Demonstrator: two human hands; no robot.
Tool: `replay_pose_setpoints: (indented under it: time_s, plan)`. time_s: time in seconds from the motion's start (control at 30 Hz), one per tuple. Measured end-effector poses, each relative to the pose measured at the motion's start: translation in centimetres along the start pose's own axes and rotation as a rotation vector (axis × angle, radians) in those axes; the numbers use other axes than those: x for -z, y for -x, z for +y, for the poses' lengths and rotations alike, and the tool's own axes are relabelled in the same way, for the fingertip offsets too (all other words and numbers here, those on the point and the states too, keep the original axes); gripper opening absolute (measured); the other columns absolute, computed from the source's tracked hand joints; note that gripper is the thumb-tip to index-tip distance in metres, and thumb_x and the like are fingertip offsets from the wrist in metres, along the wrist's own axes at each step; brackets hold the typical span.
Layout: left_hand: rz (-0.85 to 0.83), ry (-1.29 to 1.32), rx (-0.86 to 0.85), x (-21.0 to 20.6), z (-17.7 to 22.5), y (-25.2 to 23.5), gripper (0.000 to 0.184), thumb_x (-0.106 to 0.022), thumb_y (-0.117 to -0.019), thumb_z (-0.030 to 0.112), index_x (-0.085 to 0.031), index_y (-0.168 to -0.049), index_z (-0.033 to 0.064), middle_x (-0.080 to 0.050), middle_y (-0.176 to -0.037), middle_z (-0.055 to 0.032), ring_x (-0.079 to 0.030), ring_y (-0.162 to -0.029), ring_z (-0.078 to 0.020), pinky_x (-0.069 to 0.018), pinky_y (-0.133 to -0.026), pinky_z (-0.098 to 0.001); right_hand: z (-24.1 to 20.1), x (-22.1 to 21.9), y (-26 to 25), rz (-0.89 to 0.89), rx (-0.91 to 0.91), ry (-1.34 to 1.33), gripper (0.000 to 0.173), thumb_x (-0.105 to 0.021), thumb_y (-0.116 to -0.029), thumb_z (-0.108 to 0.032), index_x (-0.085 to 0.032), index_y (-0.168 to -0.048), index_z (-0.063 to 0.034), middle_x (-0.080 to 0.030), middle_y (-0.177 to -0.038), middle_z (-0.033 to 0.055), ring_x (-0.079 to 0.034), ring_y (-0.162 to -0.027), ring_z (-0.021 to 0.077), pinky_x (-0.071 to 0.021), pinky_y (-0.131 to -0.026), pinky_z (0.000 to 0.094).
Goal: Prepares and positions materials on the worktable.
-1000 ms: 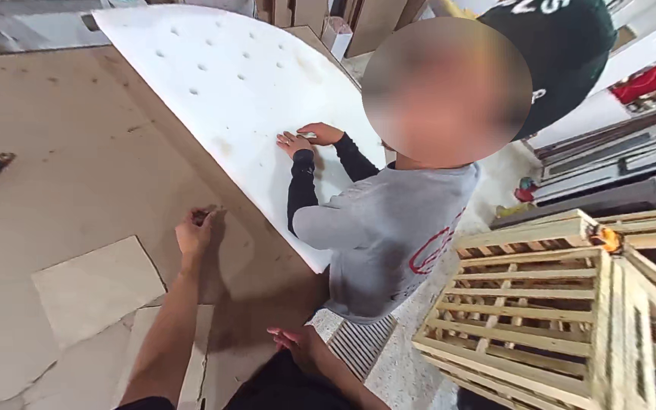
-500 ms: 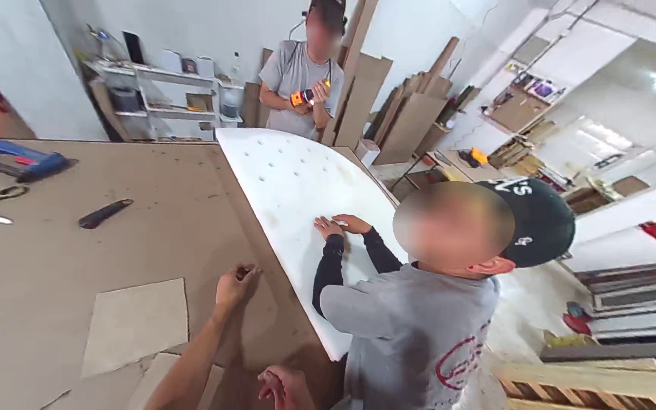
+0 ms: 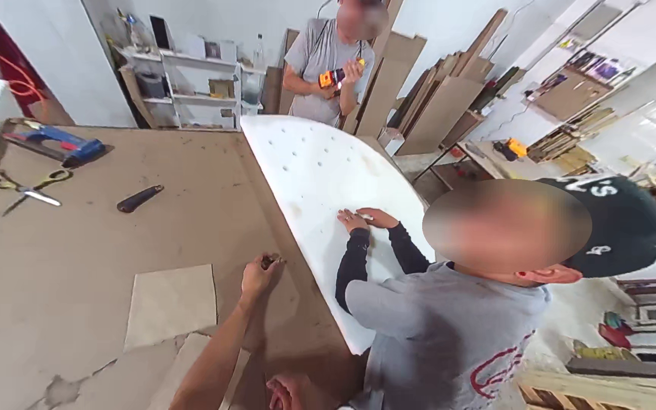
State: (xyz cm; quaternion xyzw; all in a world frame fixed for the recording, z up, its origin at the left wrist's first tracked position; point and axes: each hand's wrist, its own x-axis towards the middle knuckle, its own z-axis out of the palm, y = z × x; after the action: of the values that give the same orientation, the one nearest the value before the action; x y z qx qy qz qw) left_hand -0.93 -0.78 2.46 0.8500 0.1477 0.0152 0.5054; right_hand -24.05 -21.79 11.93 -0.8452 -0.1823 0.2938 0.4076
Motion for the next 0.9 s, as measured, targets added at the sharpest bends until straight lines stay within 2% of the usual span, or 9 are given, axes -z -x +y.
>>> replay_pose_setpoints:
  time_s: [0.1, 0.23, 0.33, 0.57, 0.7, 0.77, 0.9]
  plan:
    - [-0.001, -0.01, -0.005, -0.5, 0.1, -0.3, 0.045, -0.068, -0.0944, 0.049, -0.067, -0.128, 0.0186, -0.075, -0.104, -0.0048, -0.072, -0.092, -0.0209, -0.0591, -0.087, -0.0507, 1.1, 0.1, -0.1, 0.009, 0.024, 0.047, 0.027, -0.052, -0.107, -0.015, -0.074, -0.112, -0.0013, -0.077, -0.086, 0.0085, -0.074, -0.073, 0.0183, -0.0616, -0.078, 0.0383]
    - [0.037, -0.007, -0.015, -0.5, -0.3, -0.2, 0.044, -0.07, -0.0943, 0.044, -0.068, -0.128, 0.0152, -0.075, -0.101, -0.005, -0.072, -0.088, -0.0194, -0.0592, -0.085, -0.0469, 1.9, -0.5, -0.4, 0.014, -0.088, -0.018, 0.028, -0.048, -0.1086, -0.018, -0.07, -0.115, -0.002, -0.078, -0.093, 0.007, -0.075, -0.08, 0.0162, -0.0621, -0.082, 0.0359]
    - [0.053, -0.001, -0.02, -0.5, -0.4, 0.2, 0.043, -0.07, -0.0945, 0.043, -0.068, -0.127, 0.0145, -0.075, -0.102, -0.0048, -0.072, -0.087, -0.018, -0.0595, -0.085, -0.0446, 1.0, -0.6, -0.2, 0.001, -0.137, -0.011, 0.029, -0.047, -0.1094, -0.021, -0.069, -0.113, -0.0027, -0.077, -0.088, 0.0066, -0.074, -0.077, 0.016, -0.0617, -0.079, 0.0361]
    - [0.061, -0.002, -0.027, -0.6, -0.4, 0.1, 0.045, -0.071, -0.094, 0.042, -0.067, -0.129, 0.0137, -0.075, -0.102, -0.0047, -0.072, -0.087, -0.018, -0.0595, -0.084, -0.0439, -0.4, -1.0, -1.2, -0.047, -0.157, -0.063, 0.028, -0.045, -0.1095, -0.015, -0.066, -0.116, 0.0032, -0.074, -0.087, 0.0131, -0.072, -0.074, 0.0206, -0.0602, -0.076, 0.0373]
    - [0.055, 0.004, -0.023, -0.5, -0.5, 0.3, 0.044, -0.071, -0.0945, 0.041, -0.067, -0.128, 0.0133, -0.075, -0.103, -0.0051, -0.072, -0.088, -0.018, -0.0602, -0.085, -0.0447, -0.2, -0.9, -1.7, -0.074, -0.078, -0.073, 0.029, -0.045, -0.11, -0.019, -0.065, -0.12, 0.0002, -0.074, -0.089, 0.0105, -0.072, -0.077, 0.0185, -0.0614, -0.077, 0.0365]
    - [0.055, 0.006, -0.026, -0.7, -0.4, 0.1, 0.043, -0.072, -0.0943, 0.041, -0.067, -0.127, 0.0137, -0.075, -0.102, -0.006, -0.072, -0.088, -0.0196, -0.0601, -0.084, -0.0472, -0.7, -0.8, -1.8, -0.034, -0.04, -0.099, 0.03, -0.047, -0.1089, -0.017, -0.066, -0.121, 0.0032, -0.073, -0.089, 0.0123, -0.071, -0.079, 0.0186, -0.0593, -0.079, 0.0356]
    - [0.048, -0.019, 0.002, -0.7, -0.4, -0.4, 0.046, -0.072, -0.0931, 0.044, -0.067, -0.129, 0.0154, -0.074, -0.101, -0.0066, -0.072, -0.088, -0.0225, -0.0593, -0.084, -0.0515, -0.7, 0.1, -3.5, 0.037, 0.099, -0.067, 0.026, -0.048, -0.1077, -0.016, -0.067, -0.112, 0.001, -0.072, -0.087, 0.0092, -0.071, -0.077, 0.017, -0.0614, -0.075, 0.0345]
